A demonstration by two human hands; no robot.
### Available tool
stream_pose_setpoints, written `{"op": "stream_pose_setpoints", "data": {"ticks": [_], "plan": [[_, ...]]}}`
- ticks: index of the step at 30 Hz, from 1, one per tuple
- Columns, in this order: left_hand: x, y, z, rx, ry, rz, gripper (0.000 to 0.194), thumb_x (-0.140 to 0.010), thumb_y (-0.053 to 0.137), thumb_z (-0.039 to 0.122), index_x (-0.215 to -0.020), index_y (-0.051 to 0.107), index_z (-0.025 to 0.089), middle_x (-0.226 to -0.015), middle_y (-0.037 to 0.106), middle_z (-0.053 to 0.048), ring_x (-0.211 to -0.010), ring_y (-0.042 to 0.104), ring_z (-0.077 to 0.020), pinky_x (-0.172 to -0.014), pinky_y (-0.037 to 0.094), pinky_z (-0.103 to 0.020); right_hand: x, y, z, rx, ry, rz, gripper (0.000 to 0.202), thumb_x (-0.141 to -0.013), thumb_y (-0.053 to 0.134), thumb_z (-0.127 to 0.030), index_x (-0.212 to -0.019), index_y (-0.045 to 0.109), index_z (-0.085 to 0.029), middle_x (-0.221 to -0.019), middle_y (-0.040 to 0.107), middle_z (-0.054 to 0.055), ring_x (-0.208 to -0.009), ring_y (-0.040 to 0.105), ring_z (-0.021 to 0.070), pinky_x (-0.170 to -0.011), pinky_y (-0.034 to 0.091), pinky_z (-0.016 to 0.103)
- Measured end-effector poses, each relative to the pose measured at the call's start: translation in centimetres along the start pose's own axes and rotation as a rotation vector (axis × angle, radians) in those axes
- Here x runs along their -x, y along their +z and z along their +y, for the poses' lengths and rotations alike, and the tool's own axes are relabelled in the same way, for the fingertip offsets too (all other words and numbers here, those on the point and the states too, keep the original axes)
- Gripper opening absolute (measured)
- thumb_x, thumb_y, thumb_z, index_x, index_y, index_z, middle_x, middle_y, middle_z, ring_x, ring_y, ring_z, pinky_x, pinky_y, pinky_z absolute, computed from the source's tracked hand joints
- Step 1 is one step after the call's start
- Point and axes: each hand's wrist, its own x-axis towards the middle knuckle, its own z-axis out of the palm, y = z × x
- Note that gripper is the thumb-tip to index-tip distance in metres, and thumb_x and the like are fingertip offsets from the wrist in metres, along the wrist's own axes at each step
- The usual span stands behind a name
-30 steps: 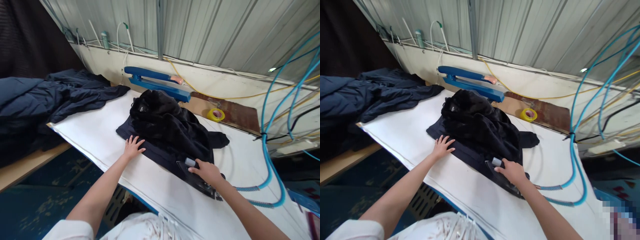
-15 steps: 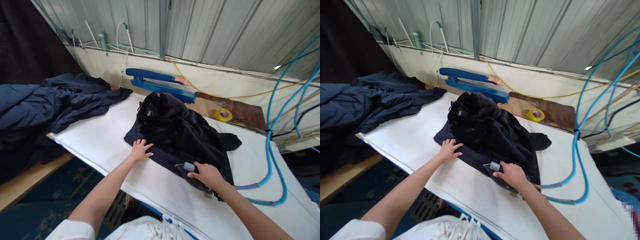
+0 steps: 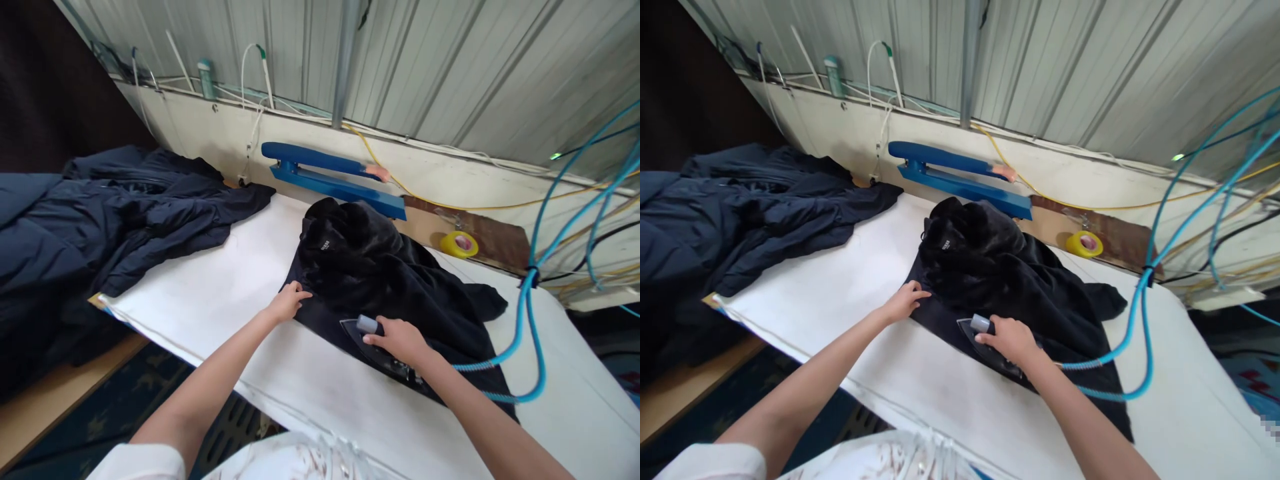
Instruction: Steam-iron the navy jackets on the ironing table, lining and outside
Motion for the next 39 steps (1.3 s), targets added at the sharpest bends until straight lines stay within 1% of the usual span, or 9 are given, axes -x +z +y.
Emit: {"op": "stream_pose_setpoints", "data": {"ticks": [4, 8, 12, 17, 20, 23, 28, 33, 39], "plan": [[-0.7, -1.8, -3.3, 0.063, -0.218, 0.151, 0.038, -0.065, 0.052, 0.004, -0.094, 0.065, 0.026, -0.107, 0.045, -0.005, -0.097, 0.045, -0.0188, -0.089, 0.037, -0.035, -0.4, 0.0, -2.8, -0.010, -0.067, -0.048, 0.048, -0.070, 0.045, -0.064, -0.092, 0.056, -0.023, -0.084, 0.065, 0.007, -0.080, 0.059, 0.0253, -0.061, 0.036, 0.029], [-3.2, -2.7, -5.2, 0.313, -0.344, 0.105, 0.032, -0.063, 0.053, 0.004, -0.087, 0.066, 0.022, -0.093, 0.054, -0.002, -0.080, 0.052, -0.0115, -0.081, 0.042, -0.026, -1.4, -0.3, -5.7, -0.017, 0.009, -0.014, 0.042, -0.072, 0.047, -0.059, -0.093, 0.053, -0.023, -0.083, 0.065, 0.006, -0.080, 0.060, 0.0245, -0.061, 0.035, 0.027], [-6.8, -2.8, -5.9, 0.397, -0.331, 0.038, 0.034, -0.060, 0.055, 0.004, -0.088, 0.066, 0.020, -0.077, 0.060, 0.002, -0.069, 0.053, -0.0099, -0.073, 0.043, -0.023, -2.5, -0.9, -8.2, 0.006, 0.014, 0.026, 0.041, -0.074, 0.045, -0.058, -0.095, 0.050, -0.024, -0.084, 0.065, 0.006, -0.081, 0.060, 0.0241, -0.061, 0.035, 0.027], [-9.6, -2.2, -5.7, 0.433, -0.220, -0.067, 0.030, -0.049, 0.064, 0.005, -0.073, 0.068, 0.021, -0.069, 0.060, 0.005, -0.065, 0.055, -0.0109, -0.069, 0.046, -0.022, -3.6, -1.3, -11.0, -0.015, 0.062, 0.016, 0.044, -0.075, 0.039, -0.061, -0.096, 0.049, -0.024, -0.085, 0.065, 0.006, -0.082, 0.060, 0.0242, -0.063, 0.036, 0.029], [-9.3, -1.8, -5.9, 0.453, -0.160, -0.042, 0.040, -0.056, 0.056, 0.002, -0.089, 0.066, 0.023, -0.083, 0.063, 0.003, -0.081, 0.057, -0.0132, -0.080, 0.044, -0.024, -4.1, -1.3, -12.4, -0.046, 0.123, 0.018, 0.044, -0.076, 0.038, -0.061, -0.098, 0.048, -0.024, -0.087, 0.064, 0.007, -0.083, 0.059, 0.0250, -0.064, 0.038, 0.030], [-7.8, -1.2, -6.6, 0.444, -0.128, 0.112, 0.047, -0.067, 0.049, 0.004, -0.111, 0.056, 0.021, -0.106, 0.057, -0.003, -0.102, 0.050, -0.0153, -0.093, 0.038, -0.029, -4.6, -1.2, -13.5, -0.075, 0.167, 0.020, 0.045, -0.076, 0.037, -0.061, -0.098, 0.048, -0.023, -0.089, 0.064, 0.007, -0.083, 0.059, 0.0261, -0.064, 0.039, 0.031], [-6.0, -0.5, -7.9, 0.453, -0.033, 0.253, 0.057, -0.073, 0.040, 0.004, -0.127, 0.040, 0.025, -0.118, 0.048, -0.004, -0.109, 0.045, -0.0136, -0.097, 0.035, -0.031, -5.5, -1.6, -14.8, -0.136, 0.230, 0.020, 0.046, -0.077, 0.036, -0.060, -0.100, 0.048, -0.023, -0.093, 0.063, 0.009, -0.087, 0.058, 0.0268, -0.067, 0.040, 0.034], [-6.7, -1.0, -8.5, 0.493, -0.109, 0.202, 0.062, -0.067, 0.046, 0.002, -0.125, 0.044, 0.025, -0.109, 0.052, -0.002, -0.103, 0.049, -0.0140, -0.095, 0.037, -0.030, -7.0, -2.5, -16.1, -0.185, 0.309, 0.023, 0.048, -0.077, 0.034, -0.061, -0.100, 0.048, -0.022, -0.096, 0.063, 0.010, -0.088, 0.058, 0.0286, -0.067, 0.041, 0.036], [-10.4, -2.8, -9.2, 0.605, -0.254, 0.195, 0.046, -0.062, 0.054, 0.004, -0.104, 0.062, 0.021, -0.095, 0.058, -0.002, -0.081, 0.055, -0.0128, -0.082, 0.044, -0.028, -8.9, -3.1, -18.2, -0.231, 0.357, 0.030, 0.050, -0.076, 0.033, -0.062, -0.100, 0.049, -0.021, -0.099, 0.061, 0.012, -0.092, 0.057, 0.0291, -0.070, 0.041, 0.038]]}}
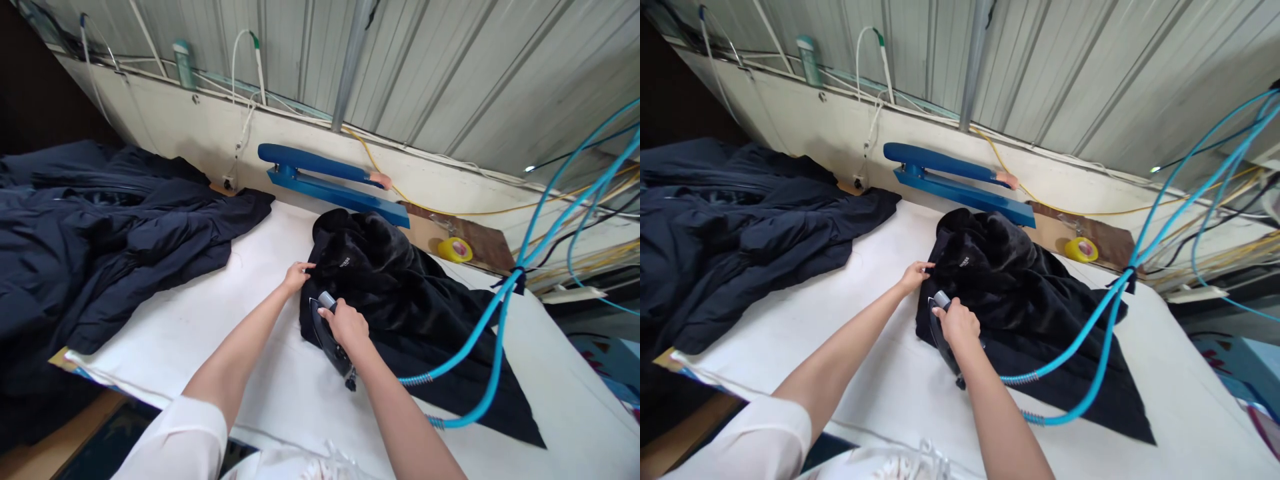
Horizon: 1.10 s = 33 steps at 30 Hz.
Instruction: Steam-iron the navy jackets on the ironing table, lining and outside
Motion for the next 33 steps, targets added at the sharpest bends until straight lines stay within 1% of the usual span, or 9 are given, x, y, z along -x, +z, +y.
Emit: {"op": "stream_pose_setpoints", "data": {"ticks": [4, 8, 11, 14, 19, 23, 26, 30, 33], "plan": [[-1.6, -0.5, 0.3, 0.022, -0.006, 0.055, 0.049, -0.059, 0.046, -0.003, -0.101, 0.063, 0.018, -0.089, 0.060, -0.001, -0.077, 0.054, -0.0112, -0.077, 0.045, -0.025, -0.4, -0.1, -0.7, -0.034, 0.063, 0.010, 0.051, -0.076, 0.033, -0.062, -0.099, 0.049, -0.020, -0.098, 0.061, 0.013, -0.092, 0.057, 0.0297, -0.071, 0.041, 0.039], [-0.8, -0.9, 0.0, 0.030, -0.004, 0.094, 0.050, -0.061, 0.045, -0.002, -0.105, 0.060, 0.017, -0.090, 0.057, -0.002, -0.070, 0.053, -0.0088, -0.076, 0.045, -0.024, -1.5, -0.4, -1.4, -0.072, 0.097, 0.027, 0.053, -0.075, 0.034, -0.063, -0.100, 0.050, -0.019, -0.101, 0.060, 0.013, -0.094, 0.056, 0.0299, -0.072, 0.041, 0.039], [0.4, -1.6, 0.3, 0.028, -0.005, 0.176, 0.046, -0.064, 0.046, 0.000, -0.104, 0.060, 0.019, -0.092, 0.053, -0.002, -0.070, 0.052, -0.0082, -0.077, 0.045, -0.024, -3.0, -0.8, -2.6, -0.107, 0.131, 0.020, 0.055, -0.076, 0.032, -0.063, -0.104, 0.049, -0.019, -0.105, 0.058, 0.015, -0.097, 0.054, 0.0292, -0.073, 0.041, 0.040], [1.8, -3.1, 1.1, 0.014, 0.005, 0.327, 0.039, -0.066, 0.044, 0.001, -0.097, 0.061, 0.019, -0.088, 0.052, -0.002, -0.074, 0.052, -0.0094, -0.078, 0.044, -0.024, -4.8, -1.2, -4.2, -0.125, 0.148, 0.033, 0.058, -0.075, 0.032, -0.064, -0.107, 0.049, -0.018, -0.107, 0.057, 0.016, -0.097, 0.054, 0.0286, -0.073, 0.041, 0.039], [5.0, -5.9, 2.1, 0.042, 0.046, 0.524, 0.036, -0.066, 0.040, 0.000, -0.091, 0.060, 0.018, -0.084, 0.053, -0.001, -0.065, 0.049, -0.0084, -0.072, 0.044, -0.024, -6.5, -1.9, -6.4, -0.091, 0.068, 0.047, 0.061, -0.074, 0.036, -0.064, -0.108, 0.051, -0.016, -0.108, 0.057, 0.016, -0.099, 0.054, 0.0280, -0.075, 0.041, 0.036], [7.7, -7.5, 2.6, 0.050, 0.085, 0.612, 0.037, -0.065, 0.038, 0.000, -0.088, 0.060, 0.018, -0.083, 0.054, -0.001, -0.069, 0.050, -0.0094, -0.073, 0.043, -0.024, -6.2, -1.7, -6.8, -0.004, -0.091, 0.034, 0.060, -0.072, 0.039, -0.065, -0.104, 0.054, -0.018, -0.106, 0.059, 0.015, -0.098, 0.054, 0.0291, -0.075, 0.042, 0.037], [9.2, -8.0, 3.0, 0.055, 0.089, 0.669, 0.036, -0.065, 0.036, 0.000, -0.086, 0.060, 0.018, -0.083, 0.055, -0.001, -0.076, 0.052, -0.0109, -0.075, 0.042, -0.025, -5.4, -1.0, -6.8, 0.045, -0.178, 0.029, 0.059, -0.071, 0.037, -0.067, -0.102, 0.055, -0.019, -0.104, 0.060, 0.013, -0.096, 0.055, 0.0295, -0.073, 0.042, 0.038], [10.7, -8.0, 3.4, 0.072, 0.061, 0.720, 0.035, -0.066, 0.035, 0.000, -0.084, 0.059, 0.018, -0.083, 0.057, -0.001, -0.078, 0.054, -0.0114, -0.077, 0.043, -0.025, -4.8, -0.4, -7.0, 0.054, -0.179, 0.026, 0.061, -0.071, 0.035, -0.069, -0.102, 0.055, -0.020, -0.103, 0.060, 0.013, -0.095, 0.055, 0.0294, -0.073, 0.042, 0.039], [11.6, -8.0, 3.4, 0.073, 0.046, 0.739, 0.033, -0.067, 0.035, 0.002, -0.083, 0.059, 0.018, -0.083, 0.057, -0.001, -0.079, 0.054, -0.0117, -0.079, 0.042, -0.025, -4.8, -0.7, -6.9, 0.037, -0.125, 0.033, 0.061, -0.071, 0.036, -0.068, -0.103, 0.055, -0.020, -0.104, 0.060, 0.013, -0.096, 0.055, 0.0298, -0.073, 0.042, 0.039]]}}
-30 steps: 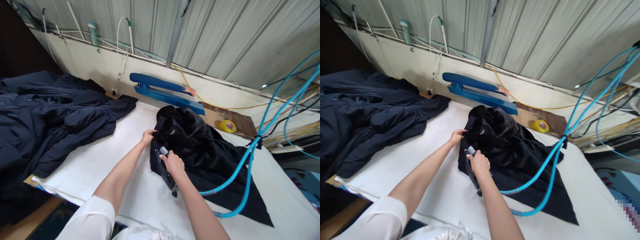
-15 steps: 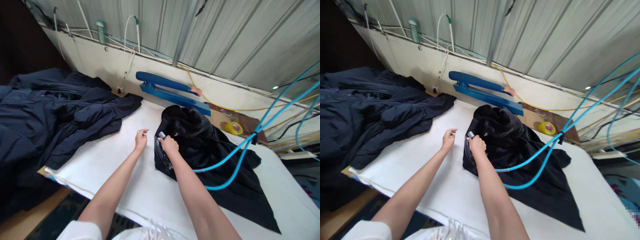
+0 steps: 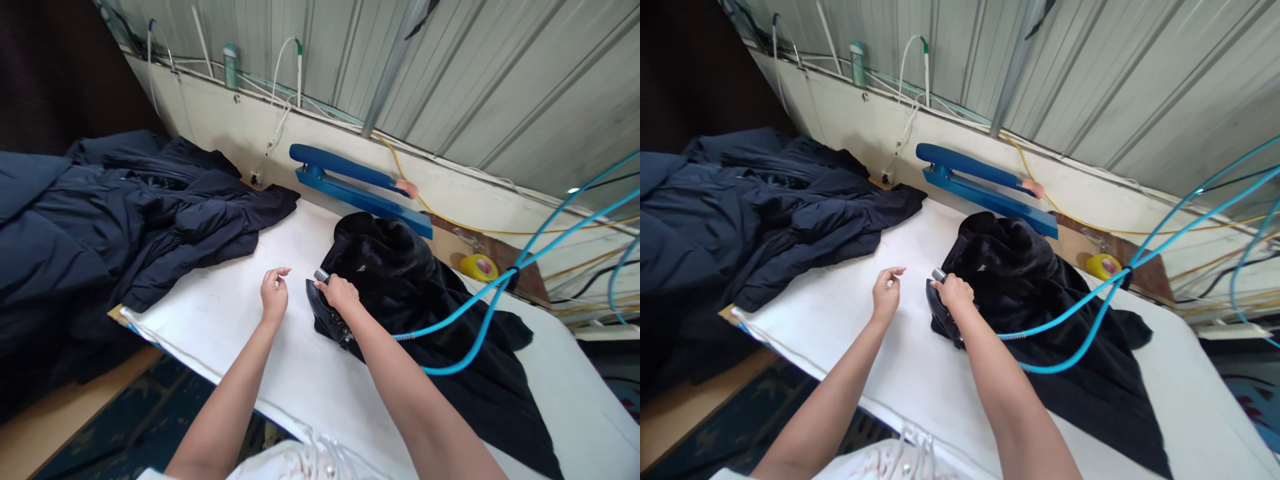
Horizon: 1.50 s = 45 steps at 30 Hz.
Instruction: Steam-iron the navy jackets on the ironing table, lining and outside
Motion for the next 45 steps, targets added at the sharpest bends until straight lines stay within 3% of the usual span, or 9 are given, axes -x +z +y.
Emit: {"op": "stream_pose_setpoints", "data": {"ticks": [5, 11, 18, 25, 32, 36, 39, 42, 45], "plan": [[1.6, -0.8, -0.7, -0.065, -0.033, -0.030, 0.032, -0.066, 0.037, 0.004, -0.083, 0.059, 0.019, -0.084, 0.057, -0.001, -0.076, 0.054, -0.0113, -0.077, 0.042, -0.024, -0.5, -0.8, 1.2, -0.029, 0.125, 0.052, 0.062, -0.073, 0.036, -0.066, -0.106, 0.053, -0.016, -0.107, 0.058, 0.016, -0.098, 0.054, 0.0305, -0.075, 0.041, 0.039], [4.0, 0.4, -1.8, -0.207, -0.227, -0.205, 0.020, -0.070, 0.045, 0.016, -0.084, 0.058, 0.020, -0.076, 0.060, 0.000, -0.067, 0.053, -0.0118, -0.069, 0.042, -0.025, -0.3, -0.6, 2.1, 0.003, 0.038, 0.001, 0.064, -0.072, 0.036, -0.066, -0.105, 0.054, -0.015, -0.105, 0.059, 0.016, -0.096, 0.054, 0.0307, -0.074, 0.041, 0.038], [3.1, 1.3, -1.6, -0.193, -0.161, -0.132, 0.019, -0.071, 0.044, 0.018, -0.085, 0.057, 0.020, -0.077, 0.059, 0.000, -0.070, 0.053, -0.0123, -0.071, 0.041, -0.024, 0.5, -0.3, 1.8, -0.002, -0.028, -0.020, 0.060, -0.071, 0.037, -0.067, -0.101, 0.054, -0.019, -0.104, 0.059, 0.013, -0.095, 0.055, 0.0295, -0.072, 0.042, 0.037], [3.2, 1.0, -1.9, -0.282, -0.186, -0.238, 0.017, -0.074, 0.045, 0.020, -0.085, 0.057, 0.021, -0.080, 0.062, 0.000, -0.072, 0.055, -0.0121, -0.069, 0.040, -0.022, 3.9, 0.1, 4.8, 0.056, -0.006, -0.014, 0.056, -0.074, 0.035, -0.065, -0.101, 0.052, -0.018, -0.100, 0.060, 0.013, -0.093, 0.056, 0.0283, -0.070, 0.041, 0.036], [2.3, 3.2, -1.9, -0.604, -0.269, -0.572, 0.017, -0.075, 0.047, 0.028, -0.076, 0.063, 0.024, -0.079, 0.067, -0.003, -0.077, 0.059, -0.0177, -0.064, 0.038, -0.026, 7.6, 1.1, 9.3, 0.116, -0.030, -0.073, 0.052, -0.076, 0.033, -0.064, -0.099, 0.050, -0.020, -0.094, 0.062, 0.011, -0.087, 0.059, 0.0270, -0.068, 0.041, 0.034], [0.7, 6.4, -0.9, -0.710, -0.202, -0.602, 0.020, -0.075, 0.048, 0.033, -0.076, 0.066, 0.023, -0.085, 0.067, -0.009, -0.088, 0.058, -0.0228, -0.072, 0.039, -0.031, 7.4, 1.1, 9.0, 0.113, 0.021, -0.064, 0.052, -0.076, 0.034, -0.064, -0.100, 0.050, -0.020, -0.095, 0.063, 0.012, -0.088, 0.059, 0.0276, -0.068, 0.041, 0.035], [-0.4, 8.2, -0.1, -0.768, -0.297, -0.716, 0.021, -0.061, 0.064, 0.040, -0.067, 0.065, 0.019, -0.083, 0.067, -0.013, -0.090, 0.058, -0.0265, -0.074, 0.040, -0.033, 7.4, 1.1, 8.4, 0.106, 0.030, -0.046, 0.052, -0.076, 0.035, -0.063, -0.099, 0.050, -0.020, -0.094, 0.063, 0.012, -0.087, 0.059, 0.0273, -0.069, 0.042, 0.034], [-0.3, 8.5, 0.0, -0.743, -0.472, -0.932, 0.028, -0.042, 0.076, 0.035, -0.058, 0.061, 0.017, -0.078, 0.068, -0.013, -0.085, 0.061, -0.0284, -0.070, 0.042, -0.032, 7.6, 1.0, 8.2, 0.088, 0.054, -0.054, 0.050, -0.076, 0.035, -0.063, -0.099, 0.050, -0.020, -0.094, 0.063, 0.012, -0.087, 0.059, 0.0274, -0.069, 0.042, 0.035], [1.0, 7.6, -0.3, -0.702, -0.479, -0.987, 0.023, -0.046, 0.073, 0.033, -0.055, 0.059, 0.016, -0.077, 0.067, -0.014, -0.081, 0.061, -0.0296, -0.066, 0.043, -0.032, 7.3, 0.9, 8.4, 0.078, 0.074, -0.061, 0.050, -0.076, 0.034, -0.063, -0.098, 0.050, -0.020, -0.094, 0.063, 0.013, -0.087, 0.059, 0.0283, -0.068, 0.042, 0.036]]}}
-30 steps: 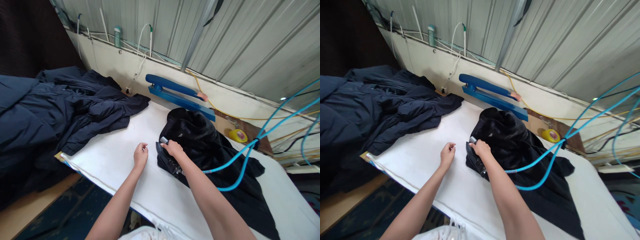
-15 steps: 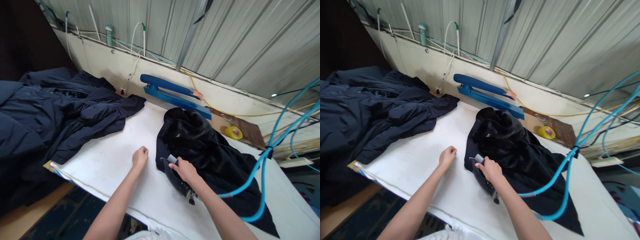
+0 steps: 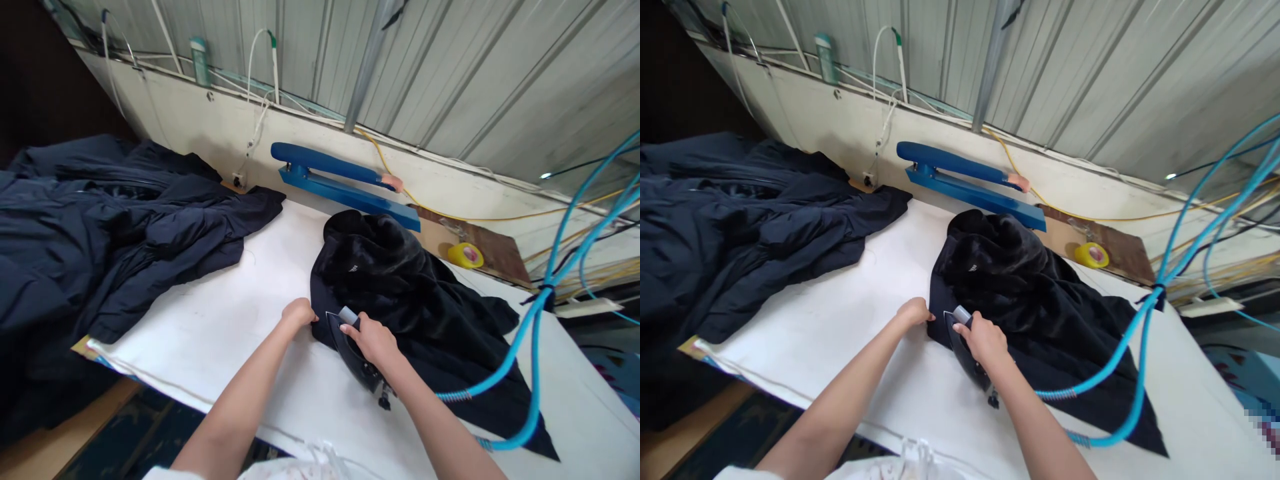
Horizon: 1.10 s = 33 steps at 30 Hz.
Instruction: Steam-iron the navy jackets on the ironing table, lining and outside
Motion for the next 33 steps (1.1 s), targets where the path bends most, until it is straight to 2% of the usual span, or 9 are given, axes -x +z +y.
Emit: {"op": "stream_pose_setpoints", "data": {"ticks": [3, 7, 11, 14, 19, 23, 26, 29, 33], "plan": [[1.3, 0.9, -0.9, 0.026, 0.001, 0.073, 0.019, -0.055, 0.067, 0.034, -0.058, 0.059, 0.017, -0.081, 0.067, -0.014, -0.081, 0.062, -0.0283, -0.064, 0.043, -0.032, -0.8, -0.2, -0.4, -0.005, 0.008, 0.027, 0.052, -0.076, 0.033, -0.063, -0.099, 0.050, -0.020, -0.094, 0.063, 0.013, -0.088, 0.058, 0.0286, -0.069, 0.042, 0.037], [2.4, 1.3, -1.4, 0.074, -0.007, 0.083, 0.015, -0.060, 0.061, 0.034, -0.060, 0.059, 0.019, -0.078, 0.067, -0.010, -0.077, 0.062, -0.0241, -0.062, 0.041, -0.029, -2.3, -0.7, -2.0, -0.044, 0.071, 0.057, 0.055, -0.076, 0.032, -0.065, -0.100, 0.051, -0.019, -0.096, 0.062, 0.013, -0.090, 0.057, 0.0288, -0.071, 0.042, 0.037], [2.3, 1.7, -1.9, 0.159, 0.029, 0.088, 0.013, -0.060, 0.060, 0.032, -0.058, 0.057, 0.019, -0.066, 0.064, -0.005, -0.066, 0.060, -0.0189, -0.057, 0.039, -0.026, -3.6, -1.2, -3.2, -0.086, 0.143, 0.075, 0.058, -0.075, 0.030, -0.065, -0.101, 0.051, -0.018, -0.099, 0.061, 0.015, -0.092, 0.057, 0.0302, -0.072, 0.043, 0.039], [1.6, 2.3, -2.5, 0.229, 0.054, 0.097, 0.015, -0.059, 0.061, 0.031, -0.054, 0.054, 0.019, -0.056, 0.059, -0.001, -0.057, 0.056, -0.0154, -0.053, 0.037, -0.024, -4.4, -1.5, -3.0, -0.103, 0.178, 0.082, 0.060, -0.075, 0.031, -0.066, -0.103, 0.051, -0.017, -0.101, 0.060, 0.016, -0.093, 0.056, 0.0310, -0.072, 0.042, 0.040], [0.8, 2.8, -3.4, 0.300, 0.107, 0.108, 0.019, -0.062, 0.061, 0.032, -0.052, 0.052, 0.019, -0.051, 0.055, 0.001, -0.052, 0.053, -0.0130, -0.050, 0.035, -0.023, -4.2, -2.2, 0.0, -0.078, 0.111, 0.039, 0.061, -0.075, 0.033, -0.066, -0.103, 0.052, -0.016, -0.103, 0.059, 0.017, -0.094, 0.056, 0.0297, -0.072, 0.042, 0.036], [1.5, 3.1, -3.4, 0.208, 0.128, 0.174, 0.020, -0.071, 0.051, 0.036, -0.059, 0.052, 0.019, -0.060, 0.059, -0.002, -0.062, 0.057, -0.0159, -0.055, 0.036, -0.024, -1.3, -2.0, 3.9, -0.036, -0.121, -0.010, 0.059, -0.073, 0.037, -0.066, -0.103, 0.052, -0.019, -0.102, 0.060, 0.013, -0.094, 0.056, 0.0258, -0.073, 0.039, 0.031], [2.5, 3.6, -3.2, 0.096, 0.155, 0.239, 0.019, -0.072, 0.051, 0.039, -0.075, 0.052, 0.020, -0.071, 0.062, -0.004, -0.070, 0.058, -0.0195, -0.057, 0.036, -0.026, 1.1, -1.0, 6.0, 0.052, -0.239, -0.063, 0.056, -0.071, 0.041, -0.066, -0.101, 0.053, -0.021, -0.094, 0.063, 0.011, -0.089, 0.057, 0.0256, -0.070, 0.038, 0.029], [3.2, 4.0, -3.2, 0.095, 0.188, 0.254, 0.030, -0.068, 0.057, 0.031, -0.093, 0.044, 0.022, -0.071, 0.061, -0.001, -0.070, 0.058, -0.0184, -0.057, 0.035, -0.025, 2.0, 0.2, 7.4, 0.107, -0.242, -0.077, 0.055, -0.071, 0.040, -0.067, -0.099, 0.053, -0.021, -0.091, 0.064, 0.011, -0.085, 0.059, 0.0264, -0.066, 0.039, 0.029], [3.3, 4.0, -3.5, 0.224, 0.234, 0.232, 0.027, -0.068, 0.056, 0.020, -0.089, 0.039, 0.024, -0.053, 0.051, 0.009, -0.057, 0.055, -0.0125, -0.055, 0.032, -0.022, 1.0, 0.9, 8.5, 0.114, -0.166, -0.021, 0.054, -0.075, 0.036, -0.065, -0.102, 0.052, -0.020, -0.090, 0.064, 0.011, -0.086, 0.059, 0.0265, -0.067, 0.039, 0.030]]}}
